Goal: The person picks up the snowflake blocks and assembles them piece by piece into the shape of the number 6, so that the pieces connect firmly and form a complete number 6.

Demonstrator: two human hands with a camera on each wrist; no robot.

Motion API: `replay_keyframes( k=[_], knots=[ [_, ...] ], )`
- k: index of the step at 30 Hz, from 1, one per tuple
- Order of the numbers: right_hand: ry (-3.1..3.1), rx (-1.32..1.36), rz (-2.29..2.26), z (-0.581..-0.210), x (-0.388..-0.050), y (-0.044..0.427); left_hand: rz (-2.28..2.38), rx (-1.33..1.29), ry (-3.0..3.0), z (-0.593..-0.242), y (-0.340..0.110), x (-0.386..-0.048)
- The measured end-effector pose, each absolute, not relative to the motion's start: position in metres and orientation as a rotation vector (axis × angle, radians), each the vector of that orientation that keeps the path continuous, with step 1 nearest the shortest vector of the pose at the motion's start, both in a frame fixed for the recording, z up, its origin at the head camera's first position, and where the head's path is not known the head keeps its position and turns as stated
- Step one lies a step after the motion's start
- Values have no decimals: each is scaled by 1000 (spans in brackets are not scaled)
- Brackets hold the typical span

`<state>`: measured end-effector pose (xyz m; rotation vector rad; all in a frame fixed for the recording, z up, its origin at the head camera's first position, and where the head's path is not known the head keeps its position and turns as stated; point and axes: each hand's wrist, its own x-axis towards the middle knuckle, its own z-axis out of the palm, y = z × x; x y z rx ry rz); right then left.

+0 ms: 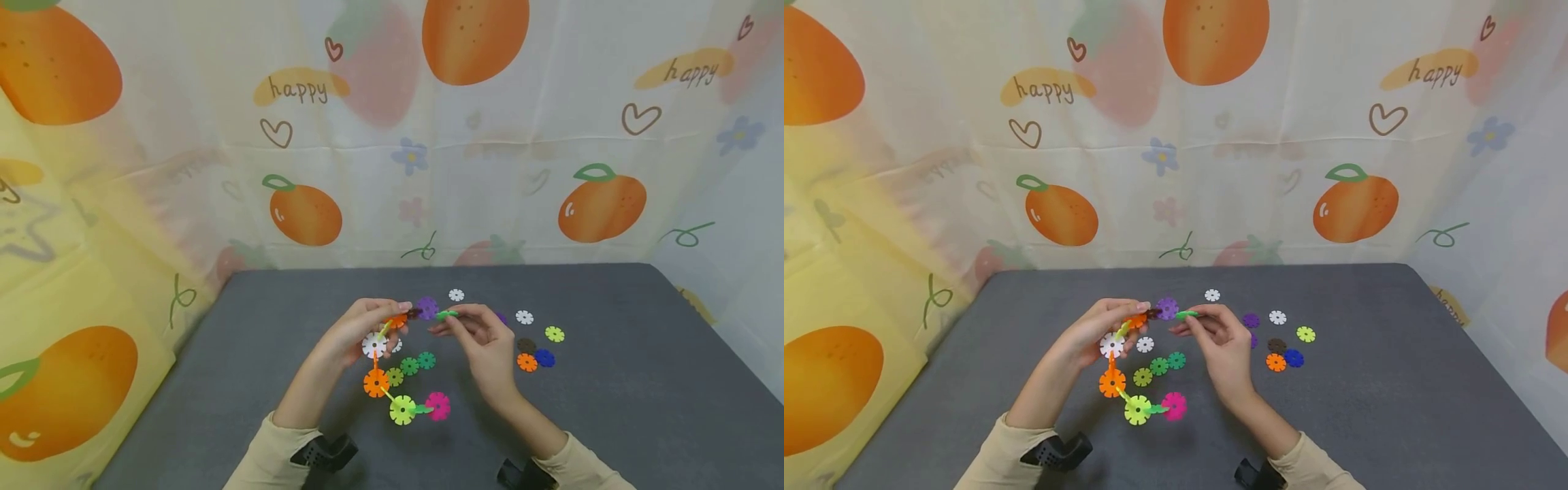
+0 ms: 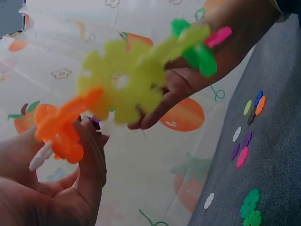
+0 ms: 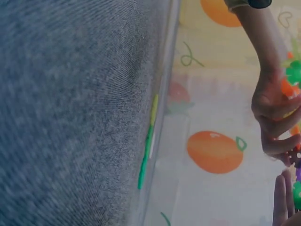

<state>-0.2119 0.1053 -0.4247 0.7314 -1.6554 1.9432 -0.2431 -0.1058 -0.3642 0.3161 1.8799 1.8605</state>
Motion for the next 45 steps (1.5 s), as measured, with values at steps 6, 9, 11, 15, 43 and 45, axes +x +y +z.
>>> replay_keyframes(
  k=[6,9,11,15,43,45],
  knots=[
    [-1660,779,1912,-422,-210,107,1803,431,1873,-363,-106,-243],
    [-1666,795,1895,-419,-208,106,1821,437,1862,-363,-104,-241],
    [-1663,799,1890,-419,-206,105,1842,441,1855,-363,-103,-239],
    [-1621,823,1893,-418,-206,106,1875,450,1869,-362,-101,-236],
    [-1650,915,1876,-414,-203,107,1871,402,2013,-355,-91,-224],
    [-1661,913,1880,-414,-204,108,1871,443,2000,-356,-91,-224]
  ],
)
